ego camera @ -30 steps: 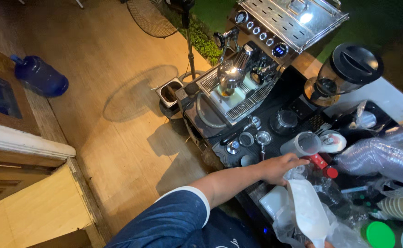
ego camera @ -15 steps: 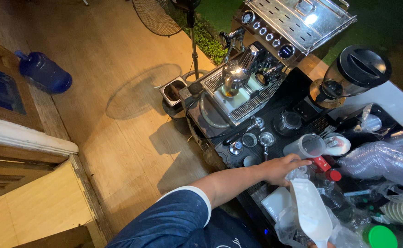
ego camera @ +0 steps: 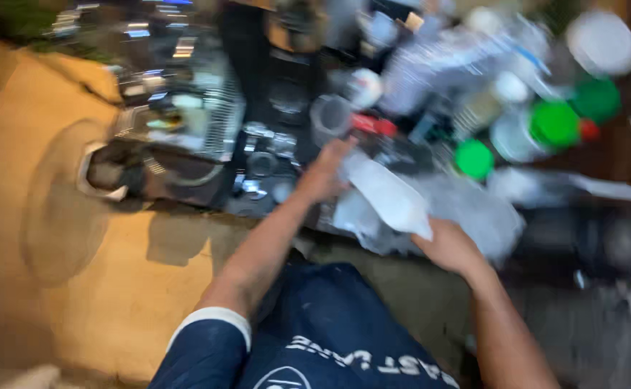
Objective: The person retrieves a bag of ice from a freezer, carries it to a counter, and places it down. They then use a scoop to transfer a white powder from a jar into a blender container.
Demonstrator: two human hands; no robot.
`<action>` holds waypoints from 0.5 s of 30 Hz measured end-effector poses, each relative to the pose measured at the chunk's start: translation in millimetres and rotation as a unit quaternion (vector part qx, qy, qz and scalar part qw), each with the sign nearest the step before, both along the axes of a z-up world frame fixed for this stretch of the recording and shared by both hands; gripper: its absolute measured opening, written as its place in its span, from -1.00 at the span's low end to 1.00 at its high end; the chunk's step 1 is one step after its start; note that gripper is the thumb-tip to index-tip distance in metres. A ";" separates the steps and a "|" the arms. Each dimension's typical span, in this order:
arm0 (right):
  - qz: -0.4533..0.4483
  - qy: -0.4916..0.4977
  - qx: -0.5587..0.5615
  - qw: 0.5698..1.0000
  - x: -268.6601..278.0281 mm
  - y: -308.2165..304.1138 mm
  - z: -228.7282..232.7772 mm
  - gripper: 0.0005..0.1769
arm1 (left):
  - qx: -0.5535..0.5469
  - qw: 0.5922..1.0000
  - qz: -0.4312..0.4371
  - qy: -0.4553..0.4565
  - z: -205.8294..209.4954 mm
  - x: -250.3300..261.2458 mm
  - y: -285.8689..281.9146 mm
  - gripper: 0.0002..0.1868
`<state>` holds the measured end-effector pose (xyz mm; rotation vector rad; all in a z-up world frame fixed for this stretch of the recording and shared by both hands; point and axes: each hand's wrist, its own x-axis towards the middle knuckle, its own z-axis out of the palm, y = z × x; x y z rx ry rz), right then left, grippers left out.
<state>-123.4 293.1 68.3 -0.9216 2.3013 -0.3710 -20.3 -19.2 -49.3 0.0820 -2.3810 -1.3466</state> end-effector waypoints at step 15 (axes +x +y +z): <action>-0.171 -0.022 0.047 0.984 50.9 -24.0 42.9 -0.65 | -0.004 0.994 -0.100 -0.050 2.6 -36.4 -9.8 0.20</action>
